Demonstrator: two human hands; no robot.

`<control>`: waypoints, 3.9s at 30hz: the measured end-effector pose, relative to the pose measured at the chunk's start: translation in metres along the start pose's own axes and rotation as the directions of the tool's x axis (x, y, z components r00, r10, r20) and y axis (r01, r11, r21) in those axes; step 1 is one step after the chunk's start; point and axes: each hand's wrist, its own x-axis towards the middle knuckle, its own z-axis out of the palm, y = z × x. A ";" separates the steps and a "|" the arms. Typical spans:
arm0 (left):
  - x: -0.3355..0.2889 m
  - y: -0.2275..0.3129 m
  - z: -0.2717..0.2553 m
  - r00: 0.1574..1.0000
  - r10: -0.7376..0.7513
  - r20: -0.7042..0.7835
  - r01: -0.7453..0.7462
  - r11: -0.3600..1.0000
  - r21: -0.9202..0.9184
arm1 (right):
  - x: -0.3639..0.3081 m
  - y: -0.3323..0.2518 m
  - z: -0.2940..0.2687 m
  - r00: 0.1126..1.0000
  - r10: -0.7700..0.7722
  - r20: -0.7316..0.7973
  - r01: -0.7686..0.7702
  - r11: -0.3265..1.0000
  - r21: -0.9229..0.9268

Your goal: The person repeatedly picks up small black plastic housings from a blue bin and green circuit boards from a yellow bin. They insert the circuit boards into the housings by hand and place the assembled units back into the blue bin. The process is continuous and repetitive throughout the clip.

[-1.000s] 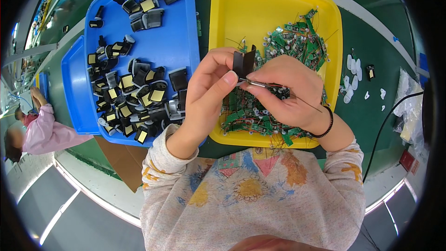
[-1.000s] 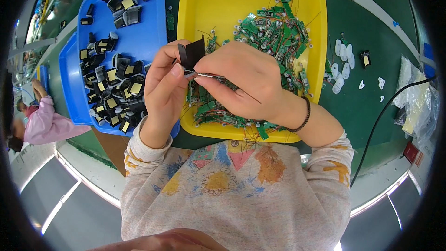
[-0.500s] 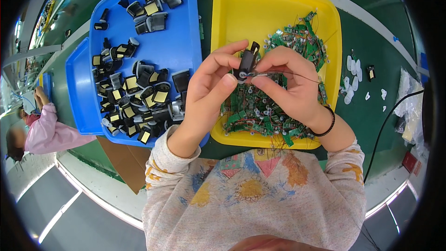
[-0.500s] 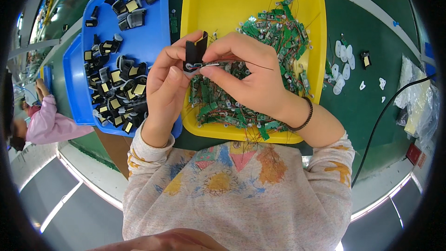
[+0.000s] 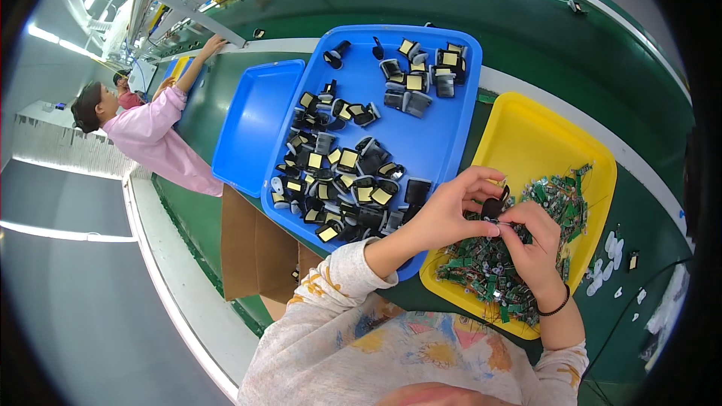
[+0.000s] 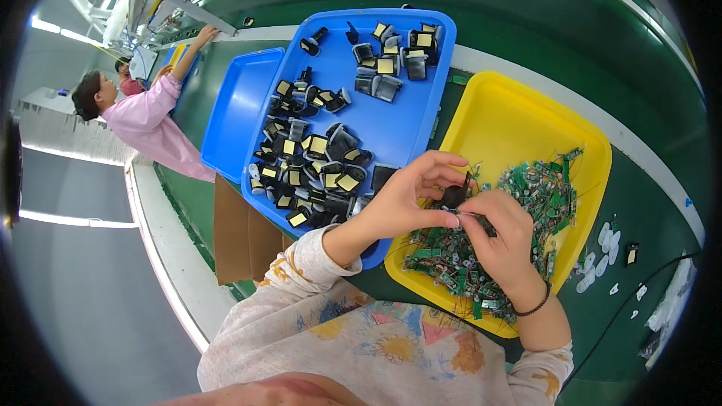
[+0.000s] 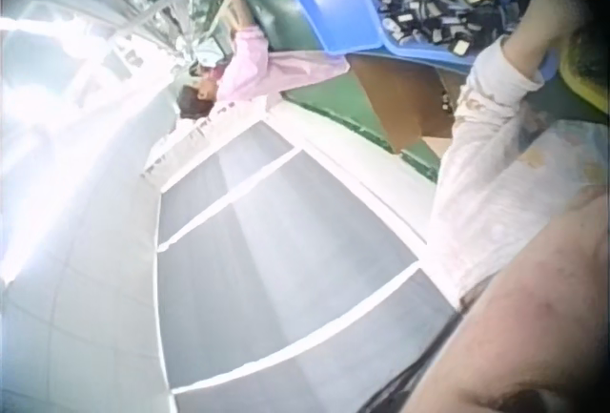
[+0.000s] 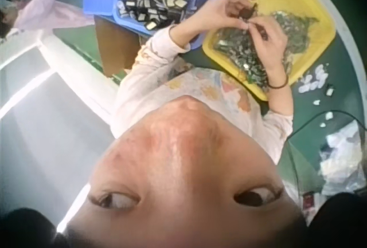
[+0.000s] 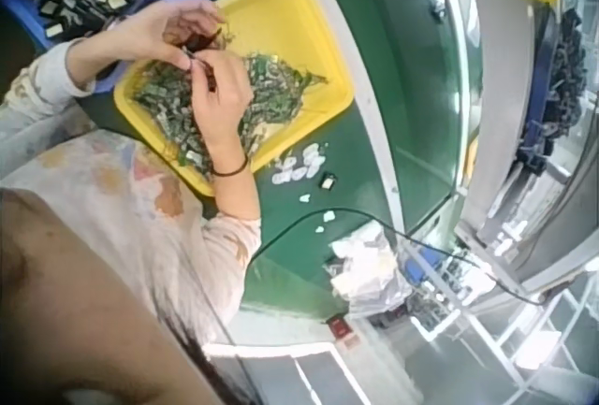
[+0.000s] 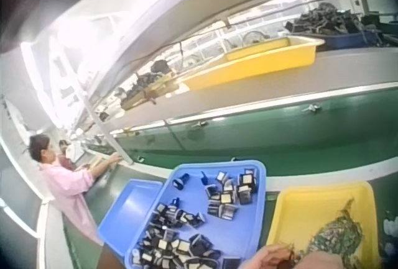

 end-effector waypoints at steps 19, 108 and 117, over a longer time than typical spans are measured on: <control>0.001 -0.008 0.002 0.980 0.196 -0.033 -0.173 0.925 0.338 | -0.002 0.001 -0.002 0.987 0.150 0.054 -0.154 0.985 0.077; 0.000 -0.018 0.009 0.984 0.172 -0.042 -0.169 0.983 0.078 | -0.008 0.018 -0.009 0.872 0.397 0.288 -0.467 0.495 0.732; 0.000 -0.019 0.010 0.977 0.208 -0.043 -0.200 0.969 0.146 | -0.006 0.016 -0.011 0.850 0.392 0.351 -0.511 0.454 0.730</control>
